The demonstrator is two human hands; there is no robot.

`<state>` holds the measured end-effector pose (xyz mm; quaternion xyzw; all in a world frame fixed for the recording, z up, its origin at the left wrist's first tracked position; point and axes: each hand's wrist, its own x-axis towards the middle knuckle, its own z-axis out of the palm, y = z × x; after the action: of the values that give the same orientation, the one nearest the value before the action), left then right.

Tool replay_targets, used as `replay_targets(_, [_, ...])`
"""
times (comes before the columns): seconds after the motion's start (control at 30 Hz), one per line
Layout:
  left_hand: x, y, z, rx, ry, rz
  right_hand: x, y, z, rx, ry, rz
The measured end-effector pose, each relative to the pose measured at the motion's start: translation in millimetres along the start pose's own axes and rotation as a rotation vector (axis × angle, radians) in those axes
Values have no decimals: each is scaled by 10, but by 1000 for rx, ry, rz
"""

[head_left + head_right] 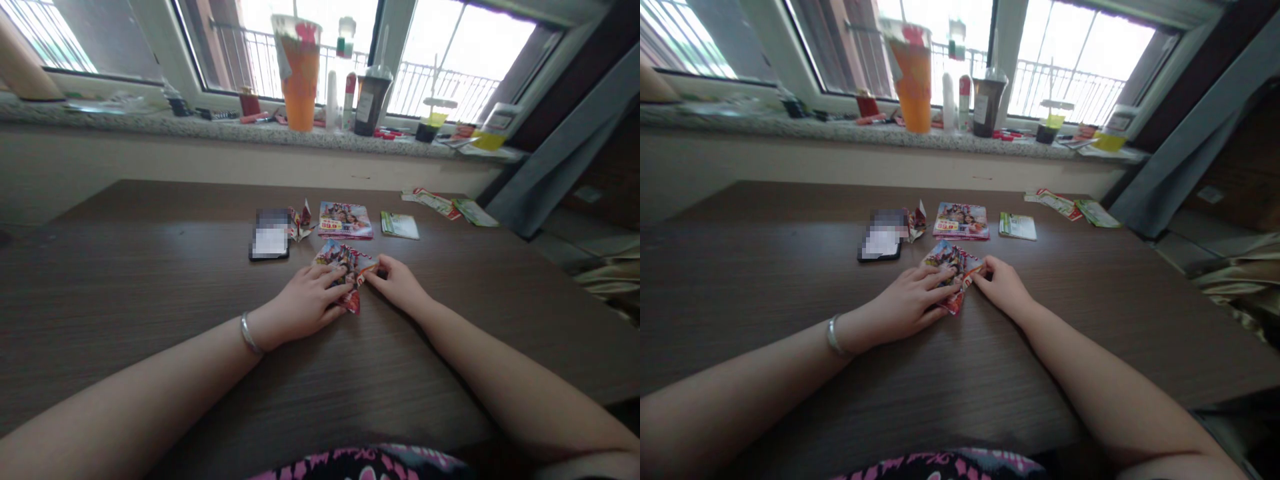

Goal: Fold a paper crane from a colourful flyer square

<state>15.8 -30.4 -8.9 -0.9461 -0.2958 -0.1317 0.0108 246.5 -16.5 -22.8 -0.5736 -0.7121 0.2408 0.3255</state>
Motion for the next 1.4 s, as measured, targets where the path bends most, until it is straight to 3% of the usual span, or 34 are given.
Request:
replay_targets(0.33, [7,-26,3,-39,29,43,4,45,-10,71,-62,5])
replay_targets(0.6, [4,46,-15,64,7,19,-4,-27,29,15,16,37])
replay_targets(0.77, [15,74,-27,57,26,2,1,-53,41,37,-3,14])
replay_targets(1.07, [23,47,-12,-79,196,-109,-60,-127,13,-24,-1,-73])
replay_targets(1.4, [13,8,-3,-10,302,25,-110,-197,-1,-8,5,-197])
